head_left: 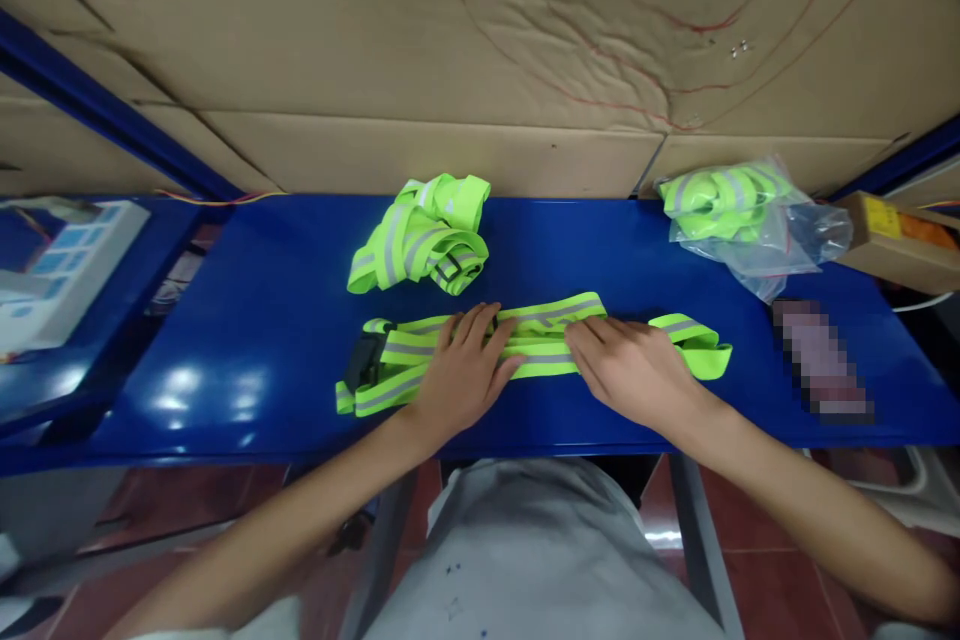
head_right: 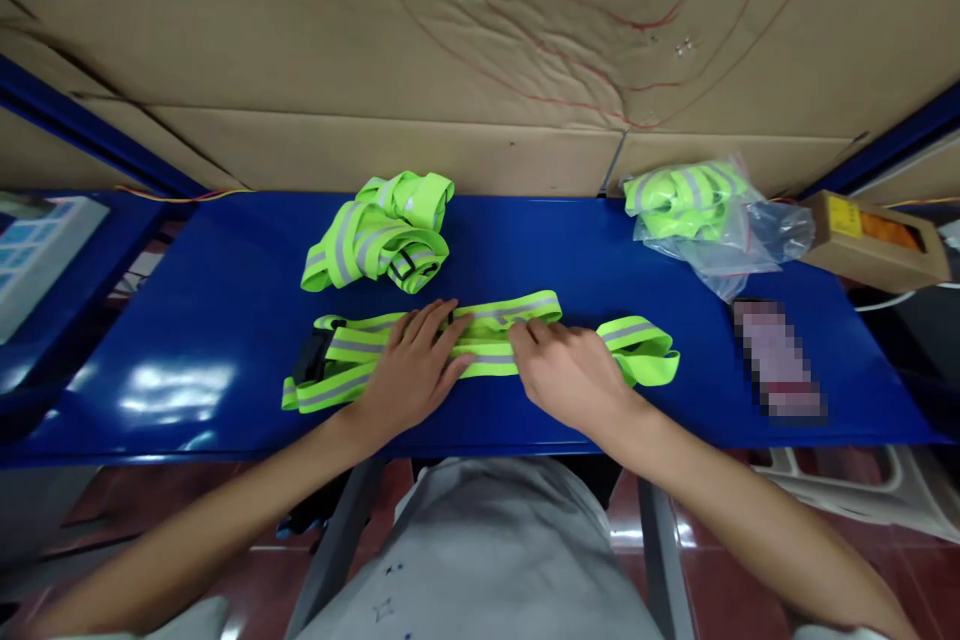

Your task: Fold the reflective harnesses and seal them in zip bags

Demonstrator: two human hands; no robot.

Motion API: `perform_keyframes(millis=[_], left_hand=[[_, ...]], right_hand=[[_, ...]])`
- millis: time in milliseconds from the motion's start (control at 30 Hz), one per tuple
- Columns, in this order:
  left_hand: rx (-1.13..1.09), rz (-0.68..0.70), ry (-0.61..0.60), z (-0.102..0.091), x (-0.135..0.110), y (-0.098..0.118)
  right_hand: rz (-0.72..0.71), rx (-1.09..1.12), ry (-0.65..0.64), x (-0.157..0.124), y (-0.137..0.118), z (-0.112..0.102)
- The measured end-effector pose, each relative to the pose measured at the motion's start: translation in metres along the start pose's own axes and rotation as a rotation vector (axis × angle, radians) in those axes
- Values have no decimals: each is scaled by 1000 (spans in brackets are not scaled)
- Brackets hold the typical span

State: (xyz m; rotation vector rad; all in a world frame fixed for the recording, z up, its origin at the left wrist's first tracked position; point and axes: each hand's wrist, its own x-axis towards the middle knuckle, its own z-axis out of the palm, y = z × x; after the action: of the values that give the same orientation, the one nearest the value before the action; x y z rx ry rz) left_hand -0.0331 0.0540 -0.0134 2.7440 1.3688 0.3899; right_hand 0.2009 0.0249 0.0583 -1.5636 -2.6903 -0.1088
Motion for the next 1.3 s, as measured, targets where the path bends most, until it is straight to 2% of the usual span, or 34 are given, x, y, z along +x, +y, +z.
perform_keyframes(millis=[133, 267, 400, 500, 600, 700, 800, 933, 1067, 1200, 1300], left_hand=[[-63, 11, -2, -8, -3, -2], [-97, -14, 23, -7, -2, -1], [-10, -36, 9, -4, 1, -3], [61, -2, -14, -4, 3, -7], [86, 38, -11, -7, 3, -12], [113, 18, 14, -9, 1, -11], [17, 49, 22, -4, 3, -4], [-168, 80, 46, 8, 8, 2], [-181, 56, 41, 11, 11, 3], [-54, 86, 0, 9, 10, 6], [-61, 83, 12, 9, 10, 8]], right_hand=[[-50, -72, 104, 12, 12, 1], [-36, -89, 66, 28, 27, 23], [-13, 9, 42, 34, 39, 46], [-50, 107, 47, 24, 51, 47], [-112, 234, 60, -1, 67, 39], [-74, 261, 61, -30, 82, 36], [-31, 268, 60, -50, 91, 41], [-17, 277, 125, -62, 97, 48], [-1, 186, 144, -69, 103, 39], [-25, -62, 194, -69, 103, 25], [-13, -176, 195, -66, 102, 25]])
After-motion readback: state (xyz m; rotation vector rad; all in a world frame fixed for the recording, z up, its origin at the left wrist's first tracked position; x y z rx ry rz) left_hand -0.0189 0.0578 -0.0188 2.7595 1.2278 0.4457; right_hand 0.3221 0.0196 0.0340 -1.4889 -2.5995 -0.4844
